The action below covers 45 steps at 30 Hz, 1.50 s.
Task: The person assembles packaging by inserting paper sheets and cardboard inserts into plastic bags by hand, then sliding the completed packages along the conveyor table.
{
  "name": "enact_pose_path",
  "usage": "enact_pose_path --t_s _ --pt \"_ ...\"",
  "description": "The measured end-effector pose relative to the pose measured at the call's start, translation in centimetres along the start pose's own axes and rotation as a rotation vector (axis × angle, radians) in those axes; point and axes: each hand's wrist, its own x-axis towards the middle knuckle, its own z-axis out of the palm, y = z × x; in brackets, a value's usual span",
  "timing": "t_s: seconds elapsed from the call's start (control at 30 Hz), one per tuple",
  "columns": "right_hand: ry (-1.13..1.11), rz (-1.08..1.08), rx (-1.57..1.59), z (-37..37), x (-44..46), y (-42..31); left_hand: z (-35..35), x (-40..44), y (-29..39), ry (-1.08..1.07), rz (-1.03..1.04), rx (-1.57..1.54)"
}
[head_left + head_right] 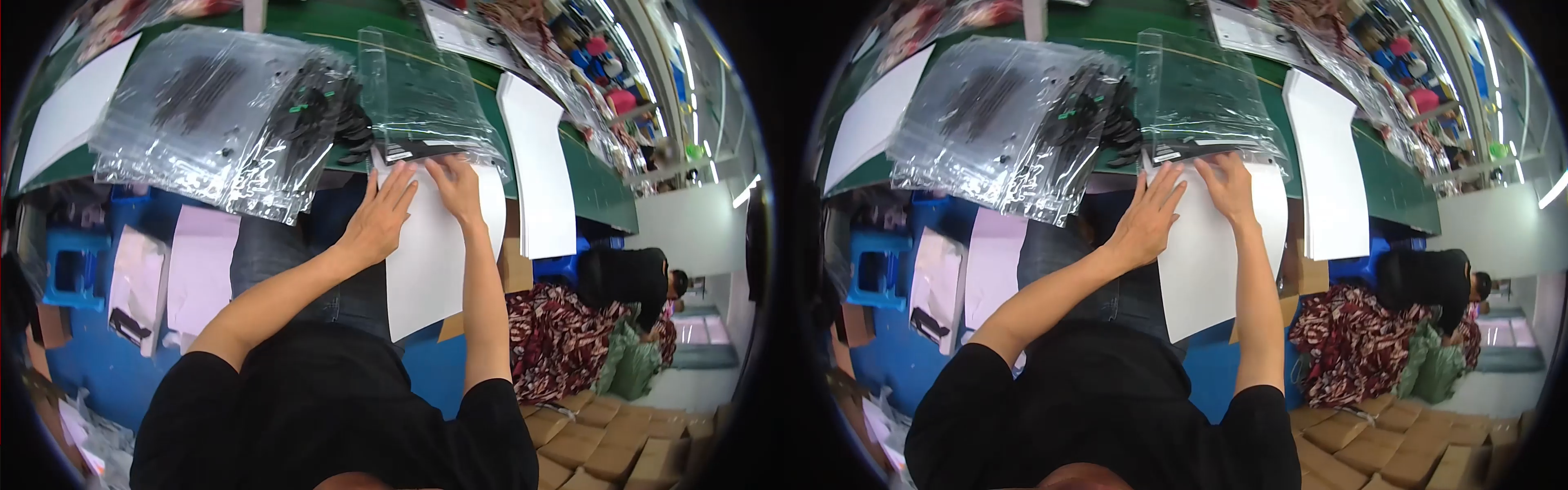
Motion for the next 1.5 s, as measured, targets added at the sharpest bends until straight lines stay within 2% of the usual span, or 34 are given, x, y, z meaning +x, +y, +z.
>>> enact_pose_path --t_s 0.03,0.13,0.33,0.47,0.53,0.57,0.63,0.67,0.73,0.83,0.87,0.9,0.93,1.03,1.2,1.3,1.4,1.43,1.5 --pt "-0.021 -0.009 0.006 0.2 0.4 0.4 -0.1 -0.1 -0.3 -0.014 0.038 -0.022" --pt "-0.003 -0.408 -0.285 1.1 1.4 1.5 -0.1 -0.3 -0.5 -0.021 0.03 -0.059" --pt "-0.009 -0.361 -0.298 2.0 3.3 2.4 -0.3 -0.3 -0.2 -0.033 0.028 -0.062" --pt "0.007 -0.323 -0.305 2.3 3.4 2.9 -0.5 -3.5 -1.1 0.085 0.089 -0.183" --pt "-0.061 -0.291 -0.311 2.2 3.4 3.2 0.4 -7.3 -1.2 0.325 -0.206 -0.256" --pt "-0.059 -0.286 -0.301 2.0 3.5 3.1 0.9 -8.9 -1.3 0.326 -0.447 -0.415" --pt "-0.089 -0.241 -0.302 1.2 3.7 2.3 0.6 -9.3 -1.7 -0.18 -0.926 -1.122" --pt "-0.108 -0.222 -0.308 0.9 3.9 2.3 0.7 -9.2 -1.9 -0.332 -0.941 -1.3" --pt "-0.129 -0.205 -0.301 0.7 4.5 3.2 -0.3 -7.5 -1.3 -0.453 -0.817 -1.395" --pt "-0.167 -0.179 -0.291 0.5 5.1 3.2 -0.8 -4.1 0.6 -0.326 -0.473 -1.181" --pt "-0.164 -0.167 -0.272 0.4 5.1 2.8 -0.9 -3.1 1.3 -0.234 -0.353 -1.061" --pt "-0.162 -0.152 -0.255 0.2 5.0 2.3 -0.7 -2.2 1.9 -0.074 -0.11 -0.826" --pt "-0.16 -0.135 -0.238 -0.1 4.9 2.1 -0.2 -1.5 1.8 -0.073 -0.106 -0.828" --pt "-0.22 -0.043 -0.286 -0.1 5.6 2.4 2.8 0.3 -0.8 -0.244 0.189 -0.089" --pt "-0.203 0.062 -0.343 0.1 4.7 1.4 7.1 1.0 -6.0 -0.103 0.167 -0.123" --pt "-0.167 0.024 -0.327 0.1 3.6 1.3 8.0 1.7 -7.4 -0.04 0.179 -0.128" --pt "-0.142 -0.019 -0.355 0.9 3.2 1.8 8.5 2.2 -7.9 -0.117 0.301 0.584" --pt "-0.143 -0.049 -0.395 1.2 3.1 2.0 8.5 2.2 -7.9 -0.122 0.311 0.582" --pt "-0.137 -0.072 -0.434 1.6 3.1 2.3 8.4 2.3 -8.0 -0.198 0.213 0.187"
